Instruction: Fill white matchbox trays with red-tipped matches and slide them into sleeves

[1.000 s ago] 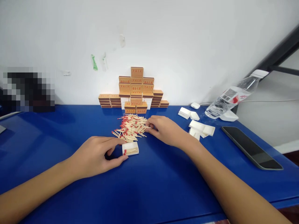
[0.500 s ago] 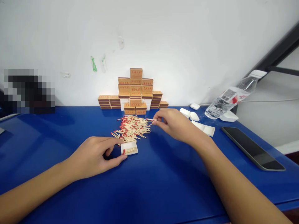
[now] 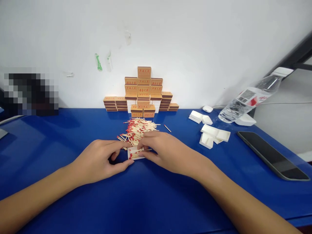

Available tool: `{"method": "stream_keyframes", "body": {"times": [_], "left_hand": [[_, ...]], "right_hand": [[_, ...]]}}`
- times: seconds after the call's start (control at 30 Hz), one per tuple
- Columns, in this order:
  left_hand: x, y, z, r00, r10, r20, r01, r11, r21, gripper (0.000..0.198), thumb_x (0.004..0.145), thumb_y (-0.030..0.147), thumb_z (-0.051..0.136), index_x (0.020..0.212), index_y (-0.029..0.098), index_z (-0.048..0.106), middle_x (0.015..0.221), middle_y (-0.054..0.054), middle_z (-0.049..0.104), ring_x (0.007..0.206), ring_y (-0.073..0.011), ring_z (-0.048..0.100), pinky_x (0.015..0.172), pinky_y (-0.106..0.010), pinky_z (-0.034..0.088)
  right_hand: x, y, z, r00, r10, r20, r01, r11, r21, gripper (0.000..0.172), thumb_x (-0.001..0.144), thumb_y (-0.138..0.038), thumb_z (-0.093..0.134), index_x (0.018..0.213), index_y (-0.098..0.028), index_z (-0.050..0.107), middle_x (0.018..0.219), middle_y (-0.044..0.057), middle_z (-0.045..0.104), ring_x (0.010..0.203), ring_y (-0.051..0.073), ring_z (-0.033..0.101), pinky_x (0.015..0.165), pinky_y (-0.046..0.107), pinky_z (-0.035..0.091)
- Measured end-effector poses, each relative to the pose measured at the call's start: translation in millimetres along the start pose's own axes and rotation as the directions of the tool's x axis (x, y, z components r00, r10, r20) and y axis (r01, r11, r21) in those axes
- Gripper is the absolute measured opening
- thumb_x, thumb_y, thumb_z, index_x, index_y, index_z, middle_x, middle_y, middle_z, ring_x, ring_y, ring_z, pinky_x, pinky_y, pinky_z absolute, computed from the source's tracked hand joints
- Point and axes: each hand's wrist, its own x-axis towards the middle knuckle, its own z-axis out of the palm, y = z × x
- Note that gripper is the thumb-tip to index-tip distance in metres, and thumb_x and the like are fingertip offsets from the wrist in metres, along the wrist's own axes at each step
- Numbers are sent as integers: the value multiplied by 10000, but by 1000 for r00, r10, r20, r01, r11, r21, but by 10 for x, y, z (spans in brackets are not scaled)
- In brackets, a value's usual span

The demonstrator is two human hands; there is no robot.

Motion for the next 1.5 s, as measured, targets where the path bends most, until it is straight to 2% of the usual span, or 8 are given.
{"method": "stream_keyframes", "body": {"times": [0.13,0.33,0.57,0.7,0.87,1.1,1.27,1.5], "left_hand": [[-3,-10,21,1000,10,-1,-10,1000,9,287,901,342,768,1155,210,764,614,63,608,498,-125,534,530,-263,360],[-23,-21,13,1000,-15,14,15,1000,11,287,925,379,734,1165,222,757,624,57,627,504,-127,550,530,-264,357],[-18,-7,9,1000,-4,12,4,999,35,287,926,388,734,1157,222,761,626,59,627,510,-127,563,533,-272,372],[-12,-2,-1,1000,-5,21,4,999,36,282,938,385,720,1169,228,759,627,58,630,512,-128,572,540,-267,382],[-10,6,-7,1000,-7,15,7,999,34,283,935,379,723,1176,235,754,610,59,621,495,-126,555,527,-259,358],[-25,0,12,1000,2,17,-2,1000,26,288,934,378,732,1168,211,754,625,59,617,508,-127,549,540,-269,369],[-19,1,14,1000,1,21,-2,999,32,287,938,379,729,1167,209,757,625,55,623,502,-125,546,526,-268,361],[-20,7,3,1000,2,25,-3,999,36,279,943,384,718,1164,215,750,631,48,640,513,-128,570,528,-265,371]], "right_hand": [[-26,31,-35,1000,23,9,-23,999,-22,97,1037,-237,639,1077,-216,725,1094,43,721,969,190,650,820,312,459],[-107,65,-119,991,129,40,-127,991,-36,209,1000,-423,693,1050,-221,677,1004,32,726,859,195,620,735,320,447],[-69,80,-117,991,100,87,-98,995,-23,196,1045,-310,598,898,-217,688,893,10,729,763,159,607,703,310,415],[-95,87,-181,994,102,26,-101,994,-41,242,1055,-372,584,889,-229,688,875,14,732,753,171,613,696,317,418],[-119,76,-248,995,95,-36,-97,994,-57,221,1034,-349,611,871,-232,704,804,11,714,705,169,605,655,310,416],[-40,-25,-25,993,12,-117,-14,1000,-17,116,1030,-252,636,968,-214,727,994,40,704,879,177,625,764,313,458],[-24,1,88,995,17,-99,-23,998,-54,118,1035,-232,626,1049,-211,741,1086,73,678,961,210,641,830,344,489],[-16,7,102,998,31,-54,-34,997,-73,138,1037,-217,613,1015,-202,749,1060,86,667,946,222,648,853,368,521]]}}
